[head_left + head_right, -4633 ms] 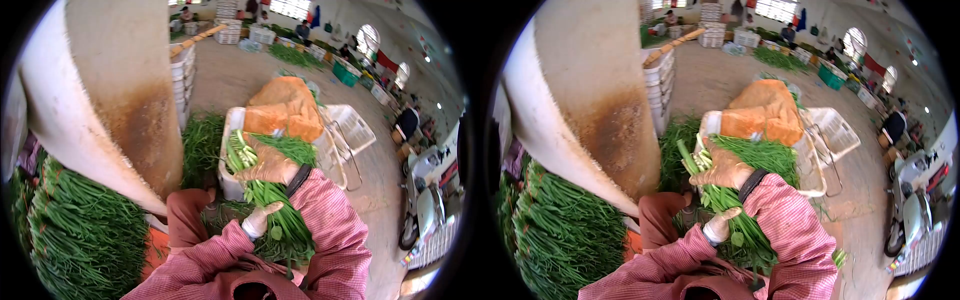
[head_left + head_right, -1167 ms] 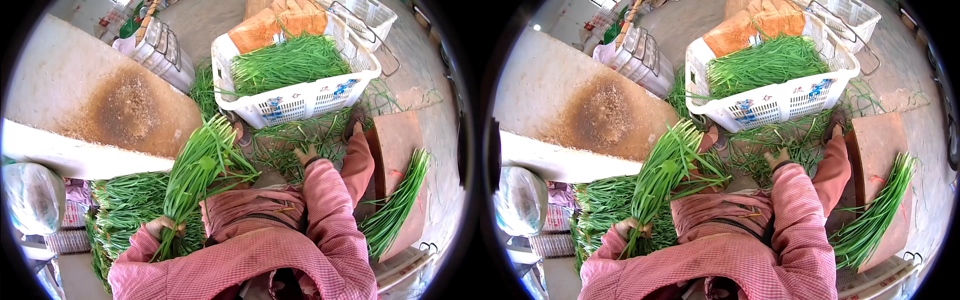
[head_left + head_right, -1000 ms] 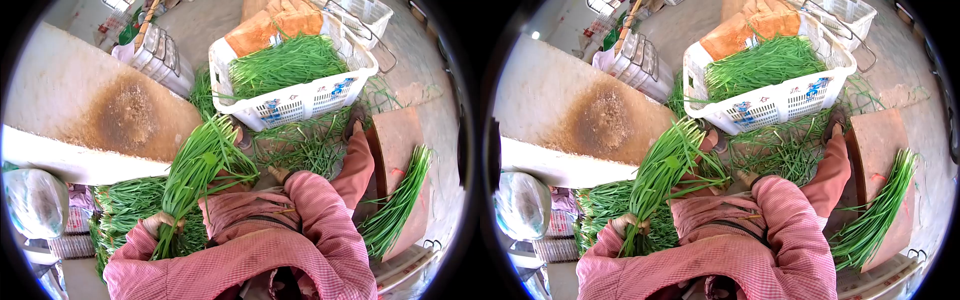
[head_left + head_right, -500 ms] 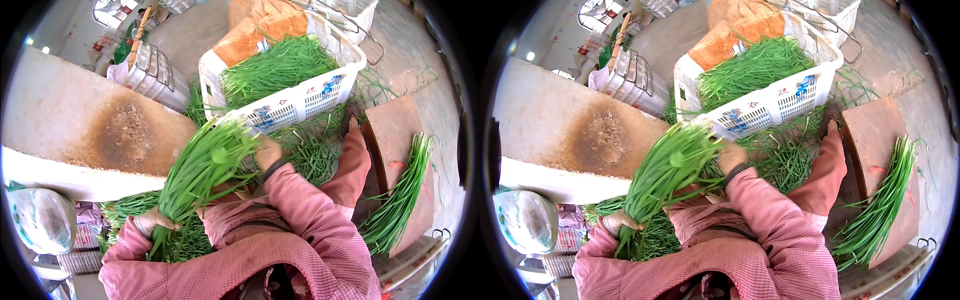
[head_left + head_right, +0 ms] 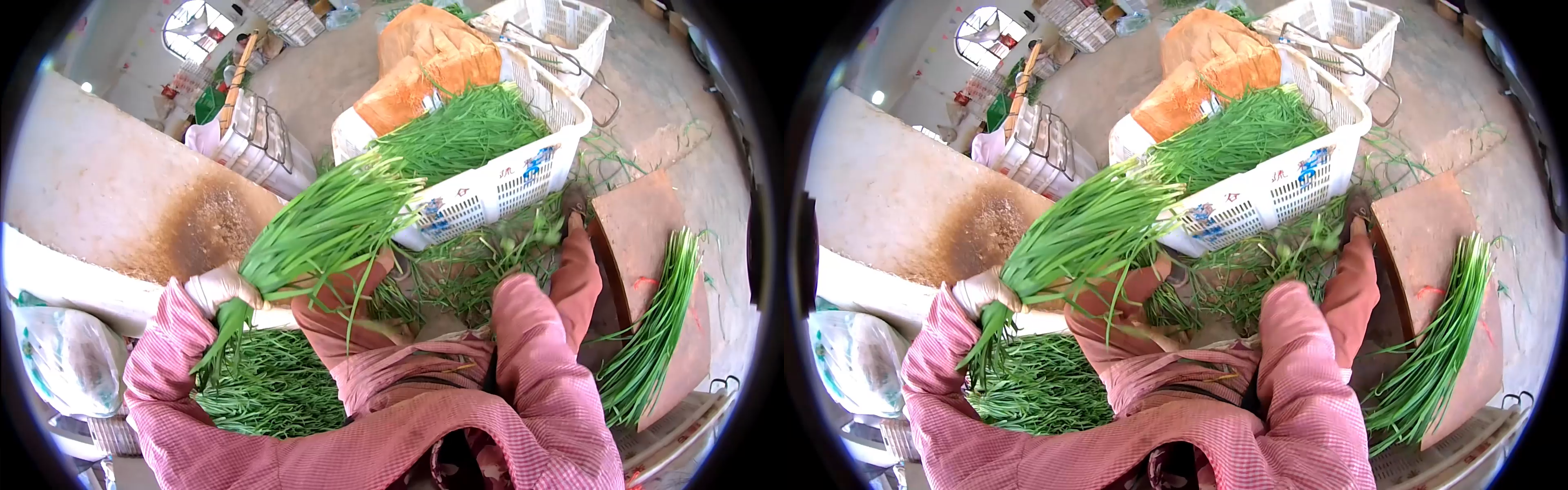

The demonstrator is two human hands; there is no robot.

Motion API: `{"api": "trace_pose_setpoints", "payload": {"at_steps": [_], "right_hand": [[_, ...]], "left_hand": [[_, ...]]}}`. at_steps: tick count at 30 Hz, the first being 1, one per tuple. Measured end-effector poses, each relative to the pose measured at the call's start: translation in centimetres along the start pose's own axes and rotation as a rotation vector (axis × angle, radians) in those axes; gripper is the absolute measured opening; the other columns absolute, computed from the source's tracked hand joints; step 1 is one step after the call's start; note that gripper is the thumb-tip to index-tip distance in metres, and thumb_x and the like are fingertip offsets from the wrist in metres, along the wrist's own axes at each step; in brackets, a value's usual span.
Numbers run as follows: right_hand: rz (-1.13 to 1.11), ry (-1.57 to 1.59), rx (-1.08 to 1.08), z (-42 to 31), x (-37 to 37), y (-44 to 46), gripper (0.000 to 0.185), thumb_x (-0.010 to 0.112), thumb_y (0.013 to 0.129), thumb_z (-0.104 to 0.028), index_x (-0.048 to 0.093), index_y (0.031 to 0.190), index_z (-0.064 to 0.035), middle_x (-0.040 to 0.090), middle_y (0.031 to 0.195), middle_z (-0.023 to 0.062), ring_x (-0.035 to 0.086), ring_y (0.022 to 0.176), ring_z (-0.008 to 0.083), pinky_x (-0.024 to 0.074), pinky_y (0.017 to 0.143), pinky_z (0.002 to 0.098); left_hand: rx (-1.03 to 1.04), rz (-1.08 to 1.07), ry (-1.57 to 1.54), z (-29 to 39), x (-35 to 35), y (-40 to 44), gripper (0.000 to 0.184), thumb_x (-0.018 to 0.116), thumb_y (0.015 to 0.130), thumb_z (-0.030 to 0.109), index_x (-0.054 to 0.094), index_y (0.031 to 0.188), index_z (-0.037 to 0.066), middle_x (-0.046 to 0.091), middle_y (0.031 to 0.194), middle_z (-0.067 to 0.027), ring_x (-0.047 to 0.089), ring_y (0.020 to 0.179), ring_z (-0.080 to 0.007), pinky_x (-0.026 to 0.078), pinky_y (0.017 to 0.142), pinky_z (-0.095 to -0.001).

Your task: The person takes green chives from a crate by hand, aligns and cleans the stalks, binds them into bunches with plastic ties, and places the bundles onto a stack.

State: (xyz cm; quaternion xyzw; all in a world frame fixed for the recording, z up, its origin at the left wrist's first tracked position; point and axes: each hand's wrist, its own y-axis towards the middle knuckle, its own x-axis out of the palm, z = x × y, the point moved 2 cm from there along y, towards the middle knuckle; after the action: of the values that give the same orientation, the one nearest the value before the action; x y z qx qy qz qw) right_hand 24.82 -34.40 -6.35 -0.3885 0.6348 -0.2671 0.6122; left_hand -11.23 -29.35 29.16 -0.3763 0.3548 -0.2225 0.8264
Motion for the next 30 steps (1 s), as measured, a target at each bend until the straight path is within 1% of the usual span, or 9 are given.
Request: {"api": "trace_pose_setpoints", "payload": {"at_steps": [5,8,10,13,18,23,26,29,30], "right_hand": [[0.296,0.513,-0.431,-13.9,-0.3,3.8,0.046,0.038,0.082,-0.041,0.050,0.112,-0.0070,0.046,0.117,0.0180,0.045,0.109,0.0252,0.0306,0.094,0.0329],[-0.373,1.812,-0.775,-18.9,-2.9,2.5,0.076,0.024,0.080,-0.061,0.015,0.131,-0.0065,0.021,0.134,0.0169,0.018,0.124,0.0312,0.0195,0.099,0.0434],[-0.698,2.285,-1.126,-19.4,-6.9,1.9,0.074,0.021,0.081,-0.059,0.017,0.131,-0.0043,0.018,0.135,0.0192,0.018,0.124,0.0327,0.0180,0.100,0.0429],[-0.539,2.707,-1.358,-17.6,-10.4,2.4,0.073,0.014,0.081,-0.059,0.016,0.131,-0.0050,0.029,0.129,0.0219,0.029,0.119,0.0338,0.0201,0.099,0.0463],[-0.537,2.571,-1.848,-14.2,-11.0,0.9,0.072,0.014,0.082,-0.059,0.018,0.130,-0.0055,0.030,0.128,0.0217,0.030,0.119,0.0346,0.0201,0.099,0.0477],[-0.713,2.248,-2.176,-14.2,-8.9,-0.2,0.071,0.014,0.082,-0.058,0.020,0.130,-0.0060,0.031,0.128,0.0214,0.031,0.118,0.0354,0.0202,0.099,0.0492],[-0.808,2.124,-2.227,-14.5,-7.9,-0.7,0.071,0.014,0.082,-0.058,0.021,0.130,-0.0063,0.031,0.128,0.0213,0.031,0.117,0.0359,0.0202,0.099,0.0500],[-0.873,2.016,-2.240,-14.7,-7.8,-1.4,0.070,0.014,0.082,-0.058,0.022,0.130,-0.0066,0.031,0.127,0.0212,0.032,0.117,0.0364,0.0202,0.098,0.0509],[-0.890,1.995,-2.225,-14.8,-8.0,-1.6,0.070,0.014,0.082,-0.058,0.022,0.129,-0.0067,0.031,0.127,0.0212,0.032,0.117,0.0366,0.0202,0.098,0.0512]], "left_hand": [[0.151,0.079,0.011,6.1,0.8,-2.3,0.033,0.062,0.057,-0.008,0.058,0.089,-0.002,0.061,0.072,-0.0100,0.058,0.062,-0.0148,0.047,0.059,-0.0240],[0.331,0.057,0.167,7.5,1.4,-2.8,0.031,0.064,0.057,-0.007,0.059,0.088,-0.001,0.061,0.072,-0.0077,0.056,0.063,-0.0115,0.046,0.060,-0.0232],[0.283,0.064,0.185,8.0,2.6,-4.1,0.032,0.064,0.058,-0.006,0.060,0.089,0.001,0.062,0.075,-0.0046,0.055,0.068,-0.0098,0.045,0.065,-0.0238],[0.432,0.075,0.372,5.9,5.2,-5.0,0.038,0.058,0.060,-0.008,0.056,0.097,0.001,0.060,0.080,-0.0057,0.055,0.071,-0.0125,0.046,0.064,-0.0259],[0.539,0.617,0.703,-5.0,12.9,-3.2,0.053,0.060,0.062,0.006,0.047,0.113,0.004,0.060,0.080,-0.0103,0.058,0.072,-0.0248,0.045,0.067,-0.0331],[0.262,0.416,0.960,-21.5,20.0,2.3,0.111,0.071,0.047,0.036,0.007,0.132,0.003,0.034,0.122,-0.0170,0.046,0.091,-0.0296,0.036,0.077,-0.0421],[0.300,0.278,0.653,-11.4,15.5,-2.0,0.106,0.076,0.042,0.029,0.018,0.127,0.003,0.038,0.119,-0.0156,0.044,0.101,-0.0298,0.036,0.080,-0.0427],[0.874,0.514,0.669,-2.7,11.1,-3.0,0.099,0.077,0.045,0.025,0.021,0.124,0.002,0.040,0.116,-0.0161,0.042,0.106,-0.0282,0.036,0.083,-0.0385],[0.883,0.375,0.479,-2.2,11.0,-0.7,0.099,0.076,0.048,0.024,0.020,0.125,0.000,0.037,0.119,-0.0165,0.038,0.109,-0.0269,0.034,0.087,-0.0375]]}}
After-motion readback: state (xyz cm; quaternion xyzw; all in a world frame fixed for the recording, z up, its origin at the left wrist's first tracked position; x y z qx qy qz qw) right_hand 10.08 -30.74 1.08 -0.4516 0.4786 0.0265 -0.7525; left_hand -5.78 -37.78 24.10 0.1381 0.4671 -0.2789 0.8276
